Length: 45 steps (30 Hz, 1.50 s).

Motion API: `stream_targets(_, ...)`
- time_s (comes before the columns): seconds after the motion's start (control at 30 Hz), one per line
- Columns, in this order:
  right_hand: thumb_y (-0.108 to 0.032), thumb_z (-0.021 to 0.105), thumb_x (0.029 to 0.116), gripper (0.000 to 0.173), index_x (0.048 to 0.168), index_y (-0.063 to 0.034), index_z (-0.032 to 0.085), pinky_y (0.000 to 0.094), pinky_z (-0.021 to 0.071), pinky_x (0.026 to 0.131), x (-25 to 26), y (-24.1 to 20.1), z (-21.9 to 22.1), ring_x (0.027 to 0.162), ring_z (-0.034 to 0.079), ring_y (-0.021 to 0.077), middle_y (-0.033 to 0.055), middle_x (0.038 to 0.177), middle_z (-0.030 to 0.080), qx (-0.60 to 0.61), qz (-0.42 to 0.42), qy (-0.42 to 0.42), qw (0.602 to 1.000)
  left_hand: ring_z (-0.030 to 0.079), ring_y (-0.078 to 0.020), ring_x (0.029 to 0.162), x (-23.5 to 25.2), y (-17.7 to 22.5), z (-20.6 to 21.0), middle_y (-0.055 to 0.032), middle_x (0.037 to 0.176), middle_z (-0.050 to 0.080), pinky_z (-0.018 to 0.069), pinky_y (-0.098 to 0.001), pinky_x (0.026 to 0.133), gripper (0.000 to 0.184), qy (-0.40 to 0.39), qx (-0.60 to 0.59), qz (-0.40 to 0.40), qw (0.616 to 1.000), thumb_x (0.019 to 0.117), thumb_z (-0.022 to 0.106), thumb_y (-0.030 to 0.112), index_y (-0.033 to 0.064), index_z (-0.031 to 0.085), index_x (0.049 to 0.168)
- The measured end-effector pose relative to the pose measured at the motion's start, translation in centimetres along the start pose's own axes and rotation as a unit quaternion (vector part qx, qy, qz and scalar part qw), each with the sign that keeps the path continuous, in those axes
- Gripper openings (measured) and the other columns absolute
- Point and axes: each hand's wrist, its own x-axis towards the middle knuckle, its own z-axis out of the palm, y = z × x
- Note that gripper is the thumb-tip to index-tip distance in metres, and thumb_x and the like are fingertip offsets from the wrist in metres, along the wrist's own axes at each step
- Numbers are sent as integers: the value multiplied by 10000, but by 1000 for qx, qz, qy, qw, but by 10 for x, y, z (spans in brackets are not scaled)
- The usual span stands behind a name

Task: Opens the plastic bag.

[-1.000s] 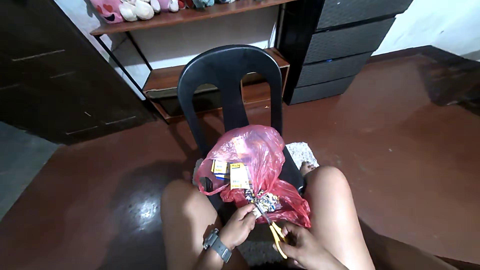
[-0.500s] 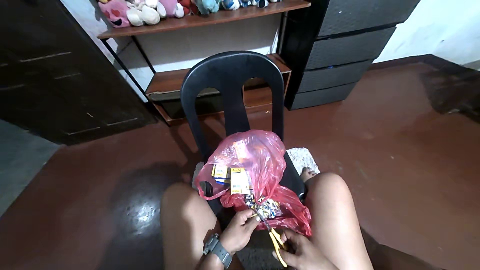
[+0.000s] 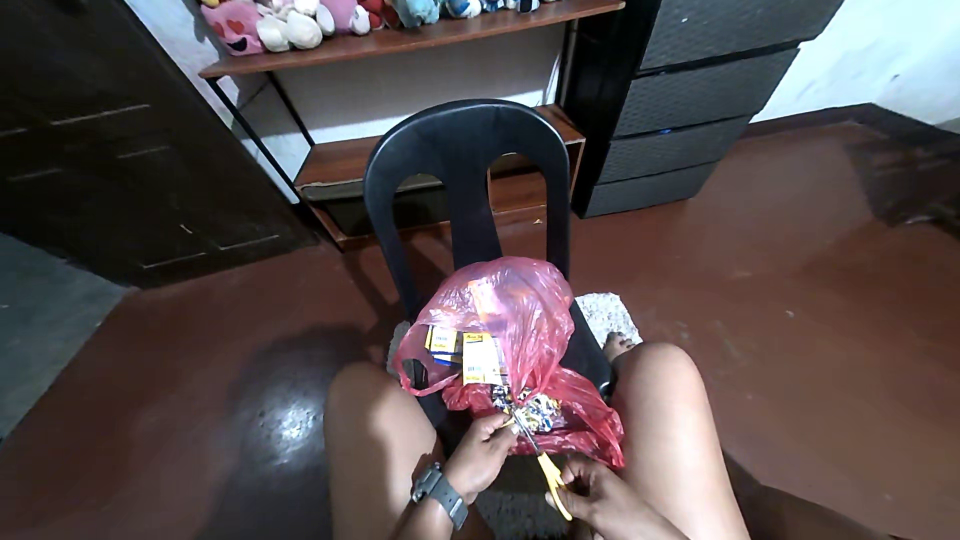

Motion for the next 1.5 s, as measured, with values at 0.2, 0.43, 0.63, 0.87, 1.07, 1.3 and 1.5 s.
stream_targets(0.2,-428,697,962,369,1027,-69,642,300,489,563,7,-8,1,616,550,111,17,782,589,21,42,5,999,351,-29,483,4,3,1,60,674,458,327,-197,456,238,-11,-21,-90,996,1076,507,230,69,650,1177)
stream_targets(0.43,-359,645,1013,263,951,-104,630,234,465,513,10,-8,0,545,518,66,-37,694,555,69,44,-33,996,276,-16,434,7,4,1,84,604,375,257,-178,409,236,-16,-79,-157,984,1091,479,252,86,641,1136)
stream_targets(0.63,-397,638,1007,276,994,-122,659,205,435,498,13,-7,0,545,502,47,-50,706,550,124,46,-25,991,266,-11,431,9,3,3,89,599,366,247,-170,403,210,-17,-96,-160,982,1090,480,246,101,630,1070)
stream_targets(0.87,-293,672,995,198,905,-119,640,186,416,468,15,-1,-3,505,491,35,-50,662,557,143,20,-49,988,242,-10,419,9,6,2,97,572,323,222,-167,396,215,-23,-118,-170,978,1094,459,228,103,630,1057)
stream_targets(1.07,-411,670,970,284,966,-128,643,199,424,473,15,-2,0,527,495,46,-45,695,553,157,41,-26,986,245,-8,420,8,5,3,100,570,309,227,-164,398,200,-50,-107,-165,979,1093,461,226,118,619,1034)
stream_targets(1.3,-317,689,986,226,920,-107,636,200,417,464,19,-1,-5,502,495,49,-37,653,556,129,38,-18,991,248,-8,422,9,5,2,92,586,364,229,-167,399,218,-26,-103,-174,979,1087,479,234,89,641,1072)
stream_targets(1.5,-432,628,998,314,1048,-124,653,232,461,522,12,-8,-2,574,521,59,-44,748,562,79,51,-23,995,314,-32,458,12,3,1,72,619,393,293,-199,434,240,40,-60,-93,993,1083,489,220,54,660,1111)
